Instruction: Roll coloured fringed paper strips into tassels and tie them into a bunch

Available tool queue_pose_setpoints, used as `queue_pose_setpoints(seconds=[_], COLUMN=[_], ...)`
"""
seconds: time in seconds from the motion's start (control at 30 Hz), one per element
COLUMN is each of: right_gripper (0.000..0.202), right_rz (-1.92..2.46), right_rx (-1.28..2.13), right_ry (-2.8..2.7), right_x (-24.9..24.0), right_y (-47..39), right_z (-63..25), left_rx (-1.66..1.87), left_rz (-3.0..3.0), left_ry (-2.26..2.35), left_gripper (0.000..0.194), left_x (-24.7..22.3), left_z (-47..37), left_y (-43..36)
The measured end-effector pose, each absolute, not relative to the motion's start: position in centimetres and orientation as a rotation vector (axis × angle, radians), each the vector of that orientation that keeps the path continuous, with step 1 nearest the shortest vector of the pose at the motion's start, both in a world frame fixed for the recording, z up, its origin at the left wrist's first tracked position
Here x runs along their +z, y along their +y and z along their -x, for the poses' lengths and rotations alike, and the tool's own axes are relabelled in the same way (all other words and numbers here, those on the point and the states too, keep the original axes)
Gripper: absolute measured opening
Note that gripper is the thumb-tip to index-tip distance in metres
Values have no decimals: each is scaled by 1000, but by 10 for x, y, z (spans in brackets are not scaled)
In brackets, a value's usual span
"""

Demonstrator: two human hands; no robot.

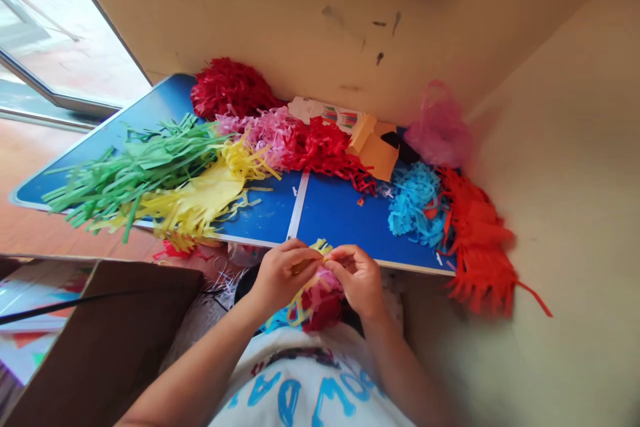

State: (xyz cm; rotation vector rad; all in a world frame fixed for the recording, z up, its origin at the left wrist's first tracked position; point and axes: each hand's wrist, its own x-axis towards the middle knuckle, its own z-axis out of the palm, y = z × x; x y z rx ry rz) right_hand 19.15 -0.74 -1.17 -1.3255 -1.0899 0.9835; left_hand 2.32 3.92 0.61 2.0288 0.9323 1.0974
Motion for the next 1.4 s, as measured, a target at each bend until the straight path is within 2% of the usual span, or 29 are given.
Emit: queue_pose_setpoints(seconds=[0.13, 0.37, 1.03, 1.27, 1.4], right_gripper=[2, 13, 11, 19, 14], right_rz=[1392, 1260, 1282, 1399, 1341], right_rx=[696, 265, 311, 544, 488], right_ry=[-1413, -1917, -1981, -1811, -1786], right_x=[-3, 14, 16, 15, 14], right_y=[-11, -13, -10, -15, -17], right_z=[-198, -208, -212, -217, -214], left_rx=[1009, 894, 812, 848, 874], left_rz=[-2171, -2412, -2225, -2086, -2171], left_ry=[854, 820, 798, 823, 825], left_gripper=[11, 18, 8, 11, 13], left_x=[8, 11, 6, 9, 12], left_z=[-22, -24, -20, -16, -18], left_y=[42, 40, 40, 40, 38])
